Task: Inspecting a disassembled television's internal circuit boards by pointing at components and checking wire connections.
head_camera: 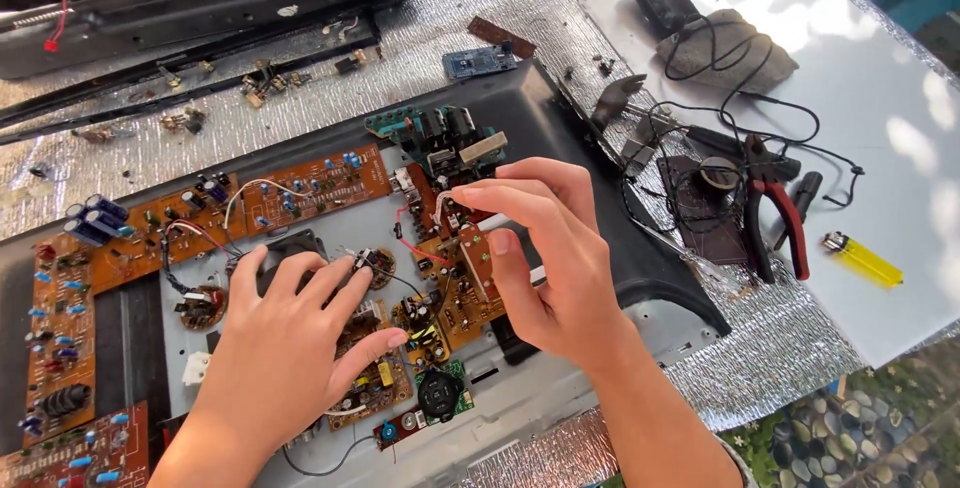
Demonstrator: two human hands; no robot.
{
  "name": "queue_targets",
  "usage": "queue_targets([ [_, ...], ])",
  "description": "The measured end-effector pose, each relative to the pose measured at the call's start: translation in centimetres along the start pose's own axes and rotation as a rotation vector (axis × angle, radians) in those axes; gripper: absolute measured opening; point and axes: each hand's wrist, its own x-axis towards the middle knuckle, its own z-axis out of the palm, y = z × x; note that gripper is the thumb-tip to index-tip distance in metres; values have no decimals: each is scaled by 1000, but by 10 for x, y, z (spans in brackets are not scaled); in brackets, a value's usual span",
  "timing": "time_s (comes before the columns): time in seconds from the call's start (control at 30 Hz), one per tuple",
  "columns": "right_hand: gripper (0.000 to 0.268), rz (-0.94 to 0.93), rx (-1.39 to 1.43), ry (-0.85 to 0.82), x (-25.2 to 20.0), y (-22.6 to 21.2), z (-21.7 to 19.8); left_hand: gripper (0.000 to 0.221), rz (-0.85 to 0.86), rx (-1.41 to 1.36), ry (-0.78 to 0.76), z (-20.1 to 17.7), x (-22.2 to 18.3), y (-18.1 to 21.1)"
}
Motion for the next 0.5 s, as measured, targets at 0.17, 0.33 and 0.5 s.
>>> queue_targets([
  [0.17,26,-6,-12,26,5,-3,2,75,-10,-37,-37,6,-1,-2],
  [0.33,25,22,-31,44,2,-1,4,75,-4,-103,-48,11,-3,-2],
  [0.5,26,13,-10,48,6,-4,1,80,1,-117,-152,20,-2,-7],
])
